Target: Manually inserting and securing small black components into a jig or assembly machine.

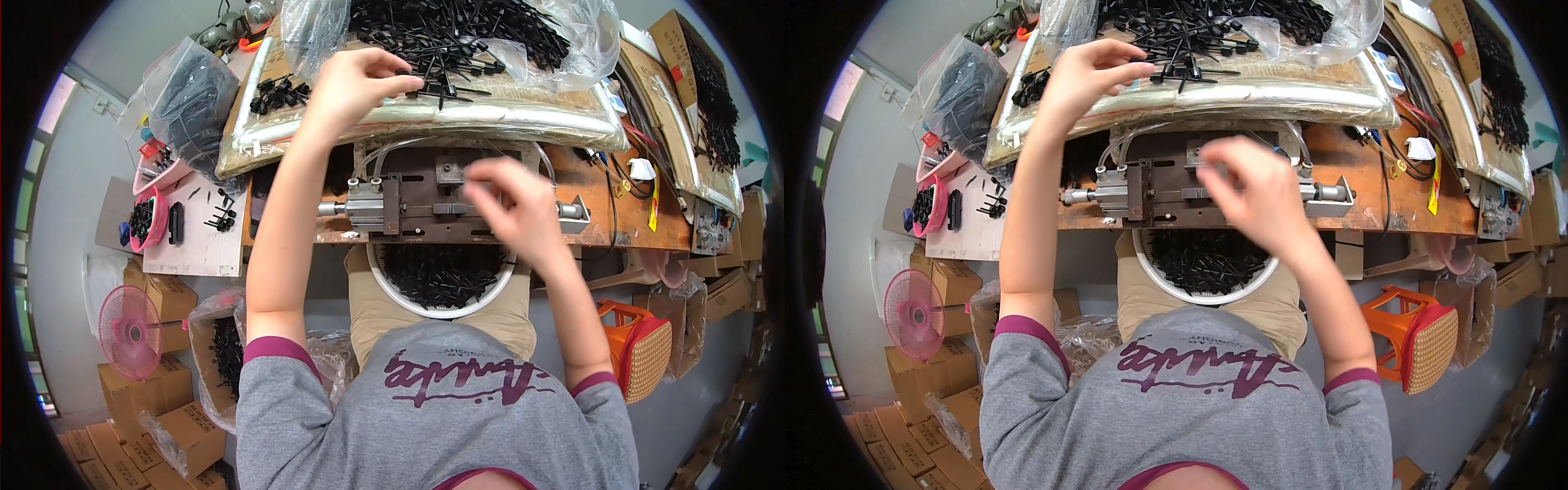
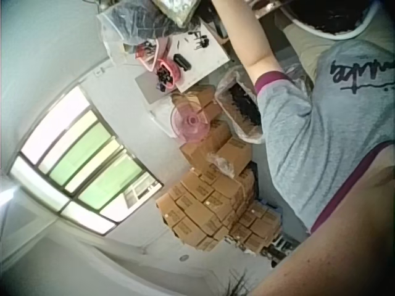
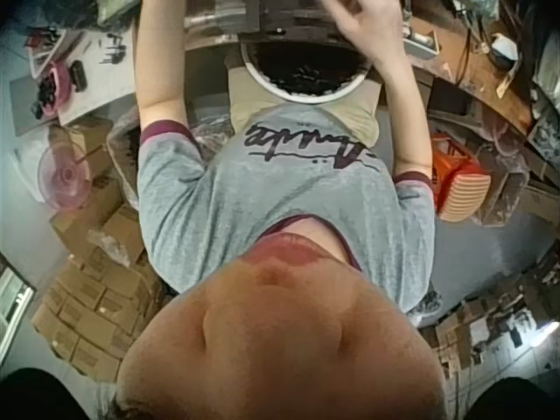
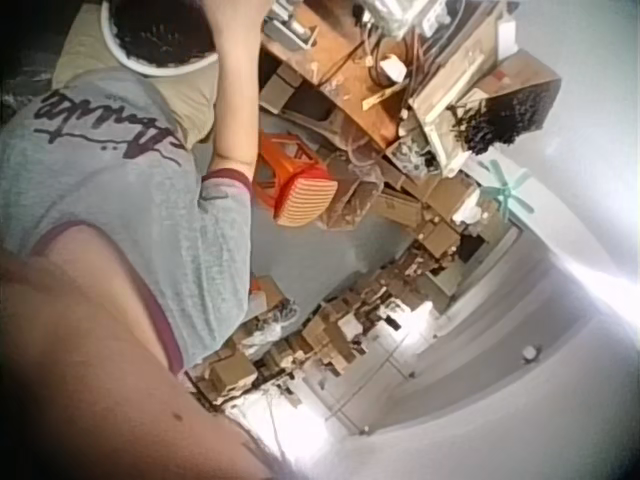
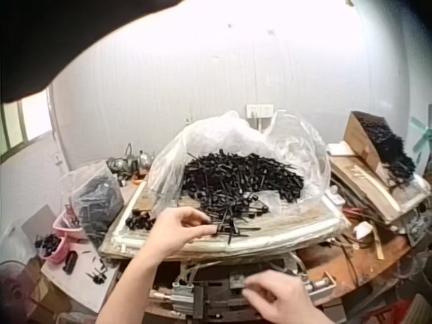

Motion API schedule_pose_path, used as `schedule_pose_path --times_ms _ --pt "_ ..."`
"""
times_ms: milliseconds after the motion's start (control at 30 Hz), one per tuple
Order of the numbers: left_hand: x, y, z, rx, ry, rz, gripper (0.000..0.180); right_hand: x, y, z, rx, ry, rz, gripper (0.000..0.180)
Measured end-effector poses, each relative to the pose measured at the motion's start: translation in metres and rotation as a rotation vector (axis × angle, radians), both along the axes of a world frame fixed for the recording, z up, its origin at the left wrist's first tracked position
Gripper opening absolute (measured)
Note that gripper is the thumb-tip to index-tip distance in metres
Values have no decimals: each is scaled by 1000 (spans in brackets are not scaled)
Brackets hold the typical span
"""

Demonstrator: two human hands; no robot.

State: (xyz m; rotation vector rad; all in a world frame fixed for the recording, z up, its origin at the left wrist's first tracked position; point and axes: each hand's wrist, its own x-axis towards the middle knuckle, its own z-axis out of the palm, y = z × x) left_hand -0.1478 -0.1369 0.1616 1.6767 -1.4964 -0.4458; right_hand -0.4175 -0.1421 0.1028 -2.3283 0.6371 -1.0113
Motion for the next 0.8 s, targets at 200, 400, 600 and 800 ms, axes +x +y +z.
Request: schedule_pose_path --times_ms 200,400,600,800 --pt "-6 47 12 -71 327 -73 28 65 -88 32 -406 129 -158 30" --pt "-58 90 -10 -209 156 -26 28 120 -127 44 -272 443 -479 60" --pt "-100 111 -52 -202 173 -82 30 131 -160 34 -195 630 -494 58" --pt "-118 130 -98 -176 74 -38 27 108 -167 47 -9 597 -373 37"
